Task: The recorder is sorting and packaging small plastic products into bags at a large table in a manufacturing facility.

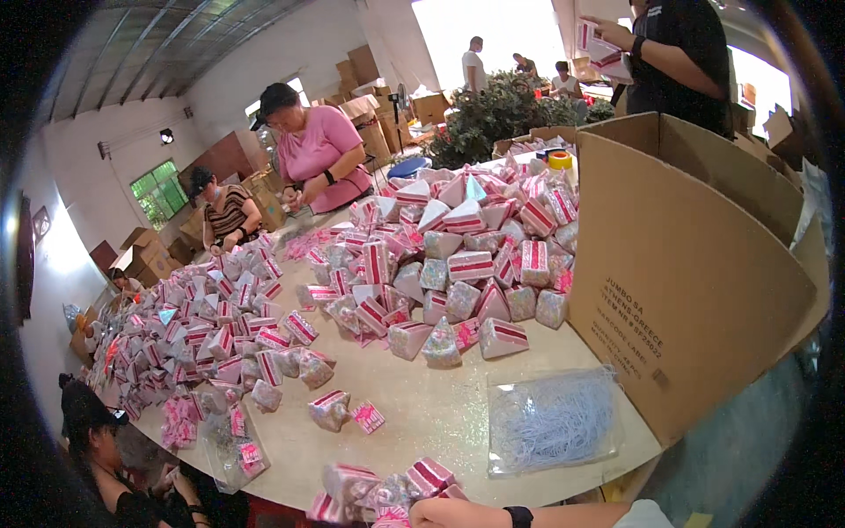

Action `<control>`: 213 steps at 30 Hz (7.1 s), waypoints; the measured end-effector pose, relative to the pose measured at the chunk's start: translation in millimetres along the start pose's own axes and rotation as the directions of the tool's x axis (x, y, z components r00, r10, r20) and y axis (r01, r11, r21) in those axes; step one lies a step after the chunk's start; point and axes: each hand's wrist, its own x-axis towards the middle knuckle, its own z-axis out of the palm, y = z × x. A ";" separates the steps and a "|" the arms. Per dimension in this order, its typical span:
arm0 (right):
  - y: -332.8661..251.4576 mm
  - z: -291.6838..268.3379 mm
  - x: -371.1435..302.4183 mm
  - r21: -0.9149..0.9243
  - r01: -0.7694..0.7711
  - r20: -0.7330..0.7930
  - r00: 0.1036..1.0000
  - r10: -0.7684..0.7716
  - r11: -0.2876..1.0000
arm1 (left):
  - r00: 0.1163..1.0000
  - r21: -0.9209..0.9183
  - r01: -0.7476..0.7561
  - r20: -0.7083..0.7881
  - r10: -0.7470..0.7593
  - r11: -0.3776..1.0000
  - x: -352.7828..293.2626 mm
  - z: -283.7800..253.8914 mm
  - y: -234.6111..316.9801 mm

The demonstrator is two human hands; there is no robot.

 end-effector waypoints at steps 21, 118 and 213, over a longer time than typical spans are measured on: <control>-25.3 -10.5 28.9 -0.262 0.037 -0.048 0.998 -0.051 0.964 | 0.856 -0.584 -0.507 -0.255 0.449 0.634 66.2 -17.1 51.2; -128.7 -98.9 154.8 -0.413 -0.221 0.278 0.893 0.353 0.883 | 0.239 0.786 -0.481 -0.307 0.921 0.387 -59.4 -42.9 96.0; 32.8 -14.6 1.5 -0.532 -0.486 -0.078 0.844 0.531 0.694 | 0.350 0.872 -0.026 -0.449 0.822 0.488 95.5 -158.1 26.7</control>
